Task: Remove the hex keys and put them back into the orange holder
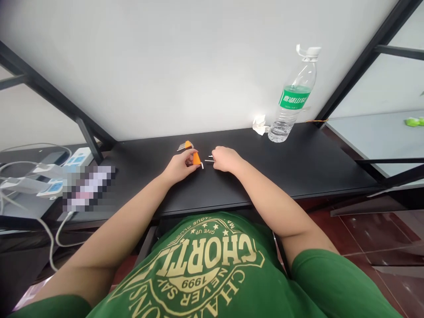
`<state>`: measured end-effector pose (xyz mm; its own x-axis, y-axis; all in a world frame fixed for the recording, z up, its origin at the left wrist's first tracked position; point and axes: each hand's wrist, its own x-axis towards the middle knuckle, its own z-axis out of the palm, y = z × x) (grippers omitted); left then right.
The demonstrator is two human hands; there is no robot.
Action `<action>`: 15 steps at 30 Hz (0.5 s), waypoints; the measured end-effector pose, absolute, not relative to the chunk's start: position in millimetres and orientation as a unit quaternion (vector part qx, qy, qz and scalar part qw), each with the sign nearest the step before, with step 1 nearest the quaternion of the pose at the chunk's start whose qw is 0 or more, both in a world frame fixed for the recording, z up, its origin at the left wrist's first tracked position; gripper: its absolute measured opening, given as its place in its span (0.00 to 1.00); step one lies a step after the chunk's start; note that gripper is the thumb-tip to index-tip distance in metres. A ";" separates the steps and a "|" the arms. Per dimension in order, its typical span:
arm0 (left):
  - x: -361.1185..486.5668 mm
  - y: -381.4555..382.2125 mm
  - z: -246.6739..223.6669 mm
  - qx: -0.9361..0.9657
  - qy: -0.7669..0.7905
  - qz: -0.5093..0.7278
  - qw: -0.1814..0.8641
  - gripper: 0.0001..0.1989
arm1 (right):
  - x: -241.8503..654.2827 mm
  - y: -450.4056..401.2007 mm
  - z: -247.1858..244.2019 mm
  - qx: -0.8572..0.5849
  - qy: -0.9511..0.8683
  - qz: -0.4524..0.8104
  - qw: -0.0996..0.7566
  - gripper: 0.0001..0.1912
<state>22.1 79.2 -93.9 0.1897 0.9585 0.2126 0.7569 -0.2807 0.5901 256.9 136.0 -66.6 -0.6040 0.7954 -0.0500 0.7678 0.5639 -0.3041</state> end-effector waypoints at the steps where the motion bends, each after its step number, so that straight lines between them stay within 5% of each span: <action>1: 22.2 79.2 -93.7 0.750 0.572 0.279 0.177 0.26 | 257.5 137.0 -67.1 -0.441 -0.880 0.166 0.061 0.03; 6: 24.4 77.9 -91.1 0.745 0.575 0.285 0.182 0.25 | 259.9 141.4 -68.2 -0.375 -0.872 0.279 0.146 0.12; 15: 27.4 74.8 -88.3 0.754 0.552 0.296 0.197 0.23 | 255.6 132.2 -64.5 -0.306 -0.881 0.338 0.127 0.19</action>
